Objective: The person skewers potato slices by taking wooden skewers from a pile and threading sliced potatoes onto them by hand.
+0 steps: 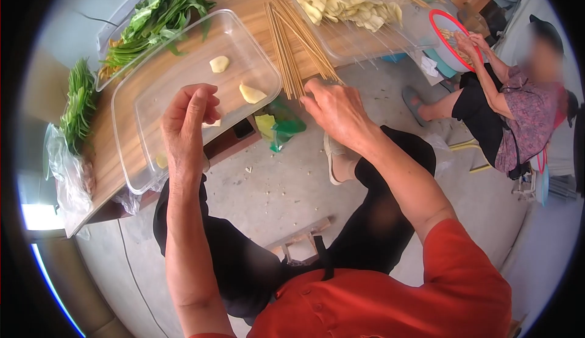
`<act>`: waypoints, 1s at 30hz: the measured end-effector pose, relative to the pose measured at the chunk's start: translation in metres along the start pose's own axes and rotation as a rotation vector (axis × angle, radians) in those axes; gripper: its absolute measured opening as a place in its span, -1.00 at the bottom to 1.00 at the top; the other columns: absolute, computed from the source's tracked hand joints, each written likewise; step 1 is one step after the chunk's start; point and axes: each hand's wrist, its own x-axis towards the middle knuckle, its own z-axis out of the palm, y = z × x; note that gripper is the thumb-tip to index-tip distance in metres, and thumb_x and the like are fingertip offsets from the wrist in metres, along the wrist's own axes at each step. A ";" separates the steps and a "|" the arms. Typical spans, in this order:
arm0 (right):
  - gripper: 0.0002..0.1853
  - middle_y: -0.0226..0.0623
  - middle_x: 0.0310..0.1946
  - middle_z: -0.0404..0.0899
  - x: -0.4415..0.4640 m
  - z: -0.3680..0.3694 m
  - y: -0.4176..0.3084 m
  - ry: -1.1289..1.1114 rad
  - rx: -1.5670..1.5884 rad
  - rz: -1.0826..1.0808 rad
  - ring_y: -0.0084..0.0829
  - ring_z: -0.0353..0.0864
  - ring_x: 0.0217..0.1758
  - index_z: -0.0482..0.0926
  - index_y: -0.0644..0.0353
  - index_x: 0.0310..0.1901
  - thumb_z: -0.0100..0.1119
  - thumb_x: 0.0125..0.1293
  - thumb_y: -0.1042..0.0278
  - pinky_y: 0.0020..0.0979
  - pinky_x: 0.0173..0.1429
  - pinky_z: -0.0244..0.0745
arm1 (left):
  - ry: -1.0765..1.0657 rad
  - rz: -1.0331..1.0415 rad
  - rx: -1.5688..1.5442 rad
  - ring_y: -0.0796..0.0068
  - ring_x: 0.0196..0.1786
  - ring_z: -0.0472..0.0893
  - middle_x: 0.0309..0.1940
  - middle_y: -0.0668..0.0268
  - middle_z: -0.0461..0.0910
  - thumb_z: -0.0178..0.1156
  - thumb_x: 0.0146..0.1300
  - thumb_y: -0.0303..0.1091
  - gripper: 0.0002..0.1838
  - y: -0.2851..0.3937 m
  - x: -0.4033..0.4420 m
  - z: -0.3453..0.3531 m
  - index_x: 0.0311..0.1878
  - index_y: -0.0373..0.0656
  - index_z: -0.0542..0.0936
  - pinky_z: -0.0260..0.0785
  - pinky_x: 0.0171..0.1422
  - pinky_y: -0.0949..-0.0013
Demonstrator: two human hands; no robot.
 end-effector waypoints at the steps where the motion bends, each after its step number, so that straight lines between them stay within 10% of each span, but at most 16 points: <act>1: -0.83 -0.08 -0.57 0.59 0.001 0.003 0.004 0.003 -0.002 0.002 -0.02 0.61 -0.46 0.50 0.23 -0.20 0.21 0.30 0.33 -0.12 -0.37 0.47 | -0.003 0.003 -0.001 0.65 -0.34 0.49 -0.39 0.39 0.56 0.09 0.45 -0.17 -0.69 0.003 0.000 -0.001 -0.14 -0.26 0.64 0.38 -0.17 0.52; 9: -0.75 -0.27 -0.43 0.60 0.004 0.024 0.019 -0.069 0.464 0.213 -0.52 0.56 -0.57 0.41 0.31 0.00 0.11 0.32 0.48 -0.43 -0.42 0.45 | -0.027 0.050 0.015 0.65 -0.35 0.48 -0.40 0.38 0.55 0.08 0.45 -0.19 -0.69 0.014 -0.006 -0.001 -0.17 -0.27 0.64 0.37 -0.19 0.51; 21: -0.71 -0.33 -0.30 0.57 0.009 0.012 0.021 -0.043 1.199 0.497 -0.53 0.59 -0.56 0.40 0.30 0.07 0.09 0.32 0.51 -0.47 -0.44 0.43 | -0.072 0.059 0.057 0.68 -0.36 0.48 -0.41 0.38 0.55 0.11 0.45 -0.22 -0.71 0.006 -0.008 0.004 -0.15 -0.28 0.63 0.34 -0.22 0.54; 25: -0.75 -0.24 -0.33 0.56 0.005 0.003 0.014 0.054 0.614 0.300 -0.33 0.66 -0.51 0.41 0.28 0.00 0.13 0.30 0.53 -0.34 -0.48 0.49 | -0.095 0.070 0.074 0.68 -0.36 0.48 -0.40 0.38 0.56 0.11 0.45 -0.23 -0.72 0.003 -0.008 0.005 -0.14 -0.29 0.63 0.34 -0.23 0.56; 27: -0.80 -0.18 -0.34 0.58 0.004 0.007 0.013 0.343 0.176 -0.136 -0.15 0.65 -0.41 0.49 0.23 -0.08 0.18 0.25 0.53 -0.24 -0.39 0.52 | -0.110 0.082 0.089 0.68 -0.36 0.48 -0.40 0.38 0.56 0.11 0.45 -0.24 -0.72 0.003 -0.008 0.006 -0.13 -0.29 0.63 0.35 -0.22 0.57; 30: -0.87 -0.15 -0.34 0.59 -0.001 0.007 0.001 0.175 0.279 -0.180 -0.03 0.63 -0.35 0.56 0.22 -0.21 0.20 0.20 0.56 -0.17 -0.33 0.53 | -0.113 0.089 0.123 0.67 -0.36 0.48 -0.40 0.37 0.56 0.10 0.45 -0.25 -0.73 0.003 -0.009 0.007 -0.13 -0.30 0.63 0.37 -0.21 0.56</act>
